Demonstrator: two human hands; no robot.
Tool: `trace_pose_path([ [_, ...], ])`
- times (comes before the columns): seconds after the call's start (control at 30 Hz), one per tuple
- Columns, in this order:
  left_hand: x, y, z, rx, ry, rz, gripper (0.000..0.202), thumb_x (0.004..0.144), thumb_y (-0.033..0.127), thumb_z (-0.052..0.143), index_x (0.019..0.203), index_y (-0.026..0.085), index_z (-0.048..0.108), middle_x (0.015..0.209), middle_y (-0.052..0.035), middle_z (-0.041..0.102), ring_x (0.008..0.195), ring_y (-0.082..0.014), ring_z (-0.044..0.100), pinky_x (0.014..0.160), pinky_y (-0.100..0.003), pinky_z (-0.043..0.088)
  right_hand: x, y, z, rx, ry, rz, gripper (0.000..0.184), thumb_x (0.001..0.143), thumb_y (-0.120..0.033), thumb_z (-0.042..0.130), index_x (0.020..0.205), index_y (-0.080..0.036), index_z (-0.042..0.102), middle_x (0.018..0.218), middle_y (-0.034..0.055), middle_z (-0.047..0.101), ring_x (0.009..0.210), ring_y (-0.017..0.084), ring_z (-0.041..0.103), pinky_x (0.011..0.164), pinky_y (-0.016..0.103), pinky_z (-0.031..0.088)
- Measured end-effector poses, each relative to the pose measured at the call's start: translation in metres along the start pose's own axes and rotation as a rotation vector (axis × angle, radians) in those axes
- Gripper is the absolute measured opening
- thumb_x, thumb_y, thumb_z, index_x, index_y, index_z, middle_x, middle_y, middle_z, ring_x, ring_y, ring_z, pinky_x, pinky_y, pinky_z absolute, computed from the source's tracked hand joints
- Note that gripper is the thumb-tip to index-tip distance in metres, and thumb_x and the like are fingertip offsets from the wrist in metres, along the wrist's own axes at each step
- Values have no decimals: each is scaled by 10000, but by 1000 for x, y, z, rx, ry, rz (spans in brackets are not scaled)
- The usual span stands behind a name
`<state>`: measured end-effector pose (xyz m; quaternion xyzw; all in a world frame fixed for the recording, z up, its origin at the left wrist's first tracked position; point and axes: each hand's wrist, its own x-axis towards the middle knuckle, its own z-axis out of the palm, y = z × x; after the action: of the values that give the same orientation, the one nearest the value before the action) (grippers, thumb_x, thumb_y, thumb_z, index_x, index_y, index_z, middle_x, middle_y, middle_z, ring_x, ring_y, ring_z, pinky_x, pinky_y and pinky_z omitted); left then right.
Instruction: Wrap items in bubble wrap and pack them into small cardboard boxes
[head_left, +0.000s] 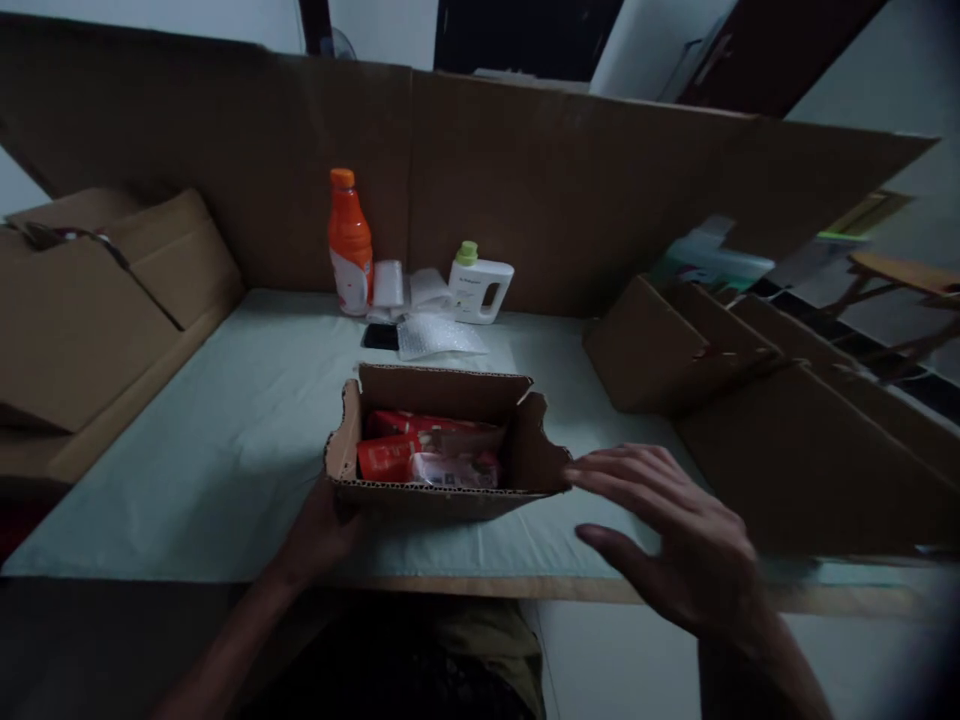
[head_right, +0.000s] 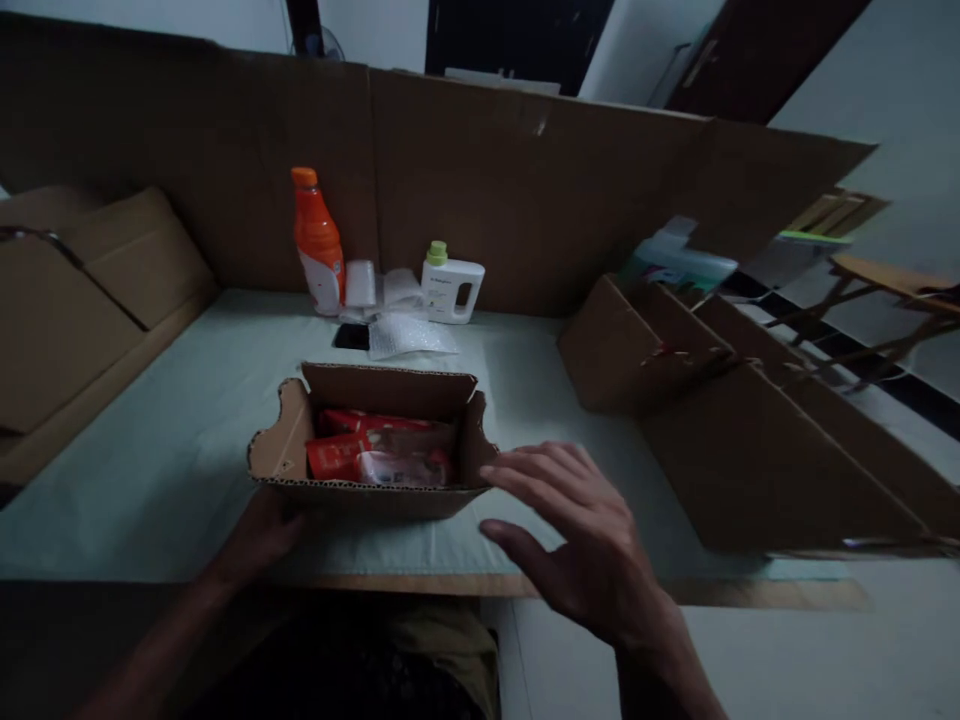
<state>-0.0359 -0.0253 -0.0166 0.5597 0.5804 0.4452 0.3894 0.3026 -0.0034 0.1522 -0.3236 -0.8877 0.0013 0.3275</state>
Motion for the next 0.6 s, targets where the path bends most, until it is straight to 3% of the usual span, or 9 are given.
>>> trace_pose_path([
  [0.1,-9,1,-1,-29,57,-95,599,727,410,731,1251,161,580,1202,-128,712,1103,-324,684,940,-479,578,-28,19,9,46,98,273,284,924,-281,678,1207,-259,678,1096,70,716,977,223,693,838,342,539],
  [0.23,-9,7,3,27,36,-108,561,746,413,708,1239,161,620,1199,-123,719,1120,-335,675,948,-489,573,-57,34,41,207,207,550,341,935,-329,647,1265,-247,620,1134,89,675,915,202,682,815,328,563],
  [0.4,-4,11,11,-9,8,-6,503,808,361,656,1278,183,635,1224,-111,716,1129,-315,675,990,-479,557,-75,44,95,336,-77,660,520,896,-572,605,1261,-203,626,1173,139,697,1052,291,674,887,419,582],
  [0.5,6,9,14,0,39,-31,463,798,312,644,1241,177,645,1192,-111,730,1092,-308,688,970,-475,564,-75,55,118,343,-187,700,491,883,-640,566,1057,-201,699,959,111,726,941,297,680,871,450,583],
  [0.6,36,8,13,-23,61,-44,465,764,289,648,1208,154,629,1168,-119,735,1080,-302,693,952,-458,568,-55,76,134,383,-195,716,445,870,-638,586,902,-208,697,821,83,703,814,270,663,794,429,586],
])
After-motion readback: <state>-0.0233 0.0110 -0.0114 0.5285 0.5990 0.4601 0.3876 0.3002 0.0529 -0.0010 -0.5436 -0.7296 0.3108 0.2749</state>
